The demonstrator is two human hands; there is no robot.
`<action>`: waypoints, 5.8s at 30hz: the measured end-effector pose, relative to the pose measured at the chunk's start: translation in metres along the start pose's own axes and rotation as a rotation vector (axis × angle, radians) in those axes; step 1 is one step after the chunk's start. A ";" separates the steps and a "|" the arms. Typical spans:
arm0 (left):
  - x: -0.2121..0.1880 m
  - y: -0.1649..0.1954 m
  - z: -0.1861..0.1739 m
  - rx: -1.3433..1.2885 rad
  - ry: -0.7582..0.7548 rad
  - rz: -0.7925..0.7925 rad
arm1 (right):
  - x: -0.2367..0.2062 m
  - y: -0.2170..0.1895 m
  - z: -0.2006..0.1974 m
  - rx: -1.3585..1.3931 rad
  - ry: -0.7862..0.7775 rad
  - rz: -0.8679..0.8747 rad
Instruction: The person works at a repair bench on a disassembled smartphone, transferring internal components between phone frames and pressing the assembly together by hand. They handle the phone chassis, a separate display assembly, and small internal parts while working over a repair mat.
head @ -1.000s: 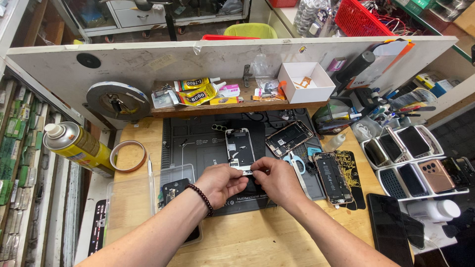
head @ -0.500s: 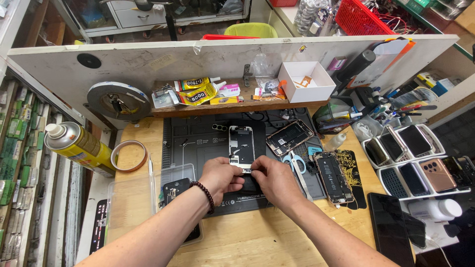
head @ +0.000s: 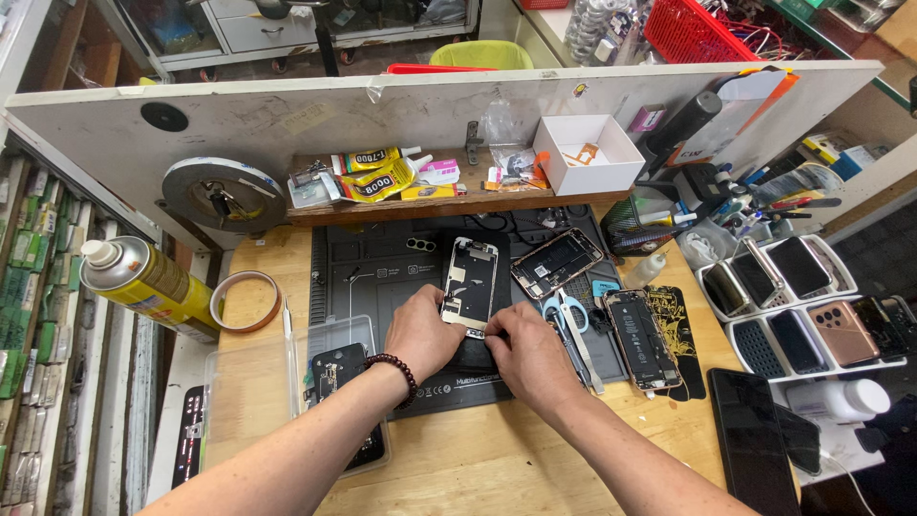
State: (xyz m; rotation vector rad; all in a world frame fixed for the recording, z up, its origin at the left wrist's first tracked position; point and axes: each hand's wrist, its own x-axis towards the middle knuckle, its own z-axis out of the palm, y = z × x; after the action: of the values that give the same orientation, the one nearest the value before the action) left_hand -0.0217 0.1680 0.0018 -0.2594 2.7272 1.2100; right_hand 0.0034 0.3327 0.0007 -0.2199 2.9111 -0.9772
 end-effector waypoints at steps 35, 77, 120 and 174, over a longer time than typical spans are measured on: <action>-0.014 0.006 0.003 0.005 -0.151 0.260 | 0.036 0.043 -0.012 -0.507 -0.032 0.138; 0.002 -0.016 0.012 -0.059 -0.148 0.336 | 0.015 0.021 -0.025 -0.046 -0.221 -0.062; -0.003 0.003 0.001 0.007 -0.171 0.176 | 0.008 0.024 -0.023 0.102 -0.212 0.114; 0.008 0.005 0.006 0.038 -0.016 0.035 | -0.017 0.024 -0.010 0.026 0.127 -0.086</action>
State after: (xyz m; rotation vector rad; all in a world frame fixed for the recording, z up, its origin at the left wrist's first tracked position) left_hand -0.0299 0.1751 -0.0004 -0.1980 2.7491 1.1626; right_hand 0.0160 0.3599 -0.0054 -0.2950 3.0239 -1.0789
